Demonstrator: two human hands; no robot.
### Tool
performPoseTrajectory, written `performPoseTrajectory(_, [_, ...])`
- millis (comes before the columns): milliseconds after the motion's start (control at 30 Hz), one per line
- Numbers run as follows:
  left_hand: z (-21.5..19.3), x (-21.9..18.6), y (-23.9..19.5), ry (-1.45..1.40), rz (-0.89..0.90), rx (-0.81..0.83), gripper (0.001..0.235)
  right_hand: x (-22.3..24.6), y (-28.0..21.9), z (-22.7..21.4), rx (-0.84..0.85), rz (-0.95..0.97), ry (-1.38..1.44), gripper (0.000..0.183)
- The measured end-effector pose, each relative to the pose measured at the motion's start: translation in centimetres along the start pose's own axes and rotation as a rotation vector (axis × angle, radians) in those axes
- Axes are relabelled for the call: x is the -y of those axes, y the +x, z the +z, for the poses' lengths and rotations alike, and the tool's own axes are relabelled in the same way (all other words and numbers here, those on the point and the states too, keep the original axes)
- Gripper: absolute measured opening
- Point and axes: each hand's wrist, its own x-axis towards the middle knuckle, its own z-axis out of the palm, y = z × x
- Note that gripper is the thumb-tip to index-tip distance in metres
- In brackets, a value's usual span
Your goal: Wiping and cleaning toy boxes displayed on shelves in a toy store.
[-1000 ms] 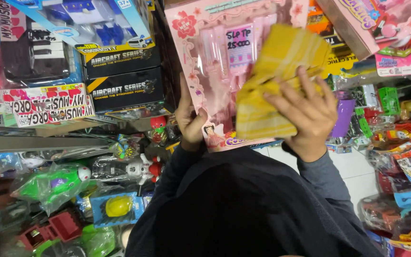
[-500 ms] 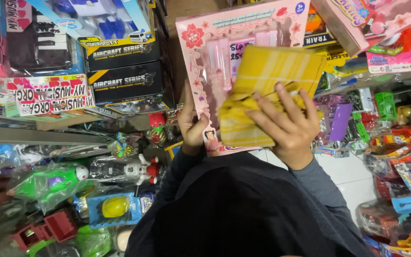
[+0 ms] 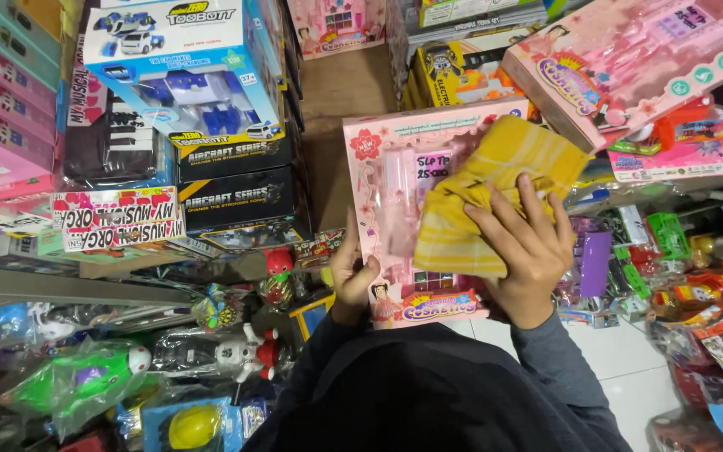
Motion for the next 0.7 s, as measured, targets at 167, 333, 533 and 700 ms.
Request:
performPoseTrajectory(167, [-0.2, 0.6, 0.1, -0.065, -0.052, -0.030, 0.078, 0.1, -1.8, 1.5, 0.083, -0.181, -0.099, 0.046])
performPoseTrajectory(333, [-0.4, 1.1, -0.2, 0.042, -0.018, -0.005, 0.076, 0.3, -0.1, 0.1, 0.032, -0.015, -0.016, 0.056])
performPoseTrajectory(533, [0.0, 1.0, 0.5, -0.064, -0.087, -0.048, 0.078, -0.2, -1.5, 1.5, 0.123, -0.231, -0.142, 0.045])
performPoseTrajectory(700, [0.4, 1.2, 0.6, -0.024, 0.004, 0.022, 0.076, 0.3, -0.5, 1.2, -0.008, -0.089, -0.099, 0.052])
